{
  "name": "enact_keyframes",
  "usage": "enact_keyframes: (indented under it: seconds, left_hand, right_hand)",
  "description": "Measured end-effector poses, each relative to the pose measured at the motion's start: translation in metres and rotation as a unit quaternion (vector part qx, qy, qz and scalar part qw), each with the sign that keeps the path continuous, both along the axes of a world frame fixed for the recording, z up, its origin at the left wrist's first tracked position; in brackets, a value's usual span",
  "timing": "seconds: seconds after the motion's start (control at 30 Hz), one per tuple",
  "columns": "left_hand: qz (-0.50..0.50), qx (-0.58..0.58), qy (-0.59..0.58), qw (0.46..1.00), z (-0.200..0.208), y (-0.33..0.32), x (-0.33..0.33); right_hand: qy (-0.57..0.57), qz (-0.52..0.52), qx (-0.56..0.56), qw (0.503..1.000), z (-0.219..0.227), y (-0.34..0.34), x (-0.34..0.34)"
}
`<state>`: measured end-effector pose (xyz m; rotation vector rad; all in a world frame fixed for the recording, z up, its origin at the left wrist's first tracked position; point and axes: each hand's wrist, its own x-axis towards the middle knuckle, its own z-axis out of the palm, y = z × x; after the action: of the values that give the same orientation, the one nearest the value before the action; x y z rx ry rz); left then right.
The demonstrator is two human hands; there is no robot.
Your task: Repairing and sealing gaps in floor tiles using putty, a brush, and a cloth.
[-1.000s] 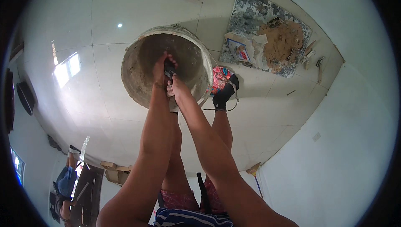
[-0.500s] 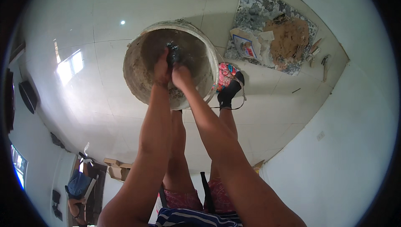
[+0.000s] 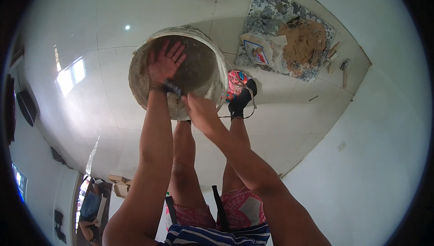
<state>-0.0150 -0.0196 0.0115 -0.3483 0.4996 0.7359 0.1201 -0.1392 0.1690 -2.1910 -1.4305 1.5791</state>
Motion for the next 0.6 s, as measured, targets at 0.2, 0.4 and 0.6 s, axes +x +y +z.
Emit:
enact_keyframes:
  seconds: [0.2, 0.4, 0.6]
  left_hand:
    - [-0.272, 0.066, 0.322, 0.904, 0.029, -0.015, 0.017]
    - [-0.402, 0.204, 0.592, 0.668, 0.057, -0.057, 0.033]
    - [-0.133, -0.047, 0.503, 0.852, 0.082, -0.054, 0.031]
  right_hand:
    - [-0.095, -0.075, -0.032, 0.992, -0.062, 0.022, 0.013]
    - [-0.107, -0.115, -0.064, 0.986, -0.075, 0.013, -0.005]
    - [-0.082, -0.13, -0.021, 0.988, -0.038, 0.008, 0.004]
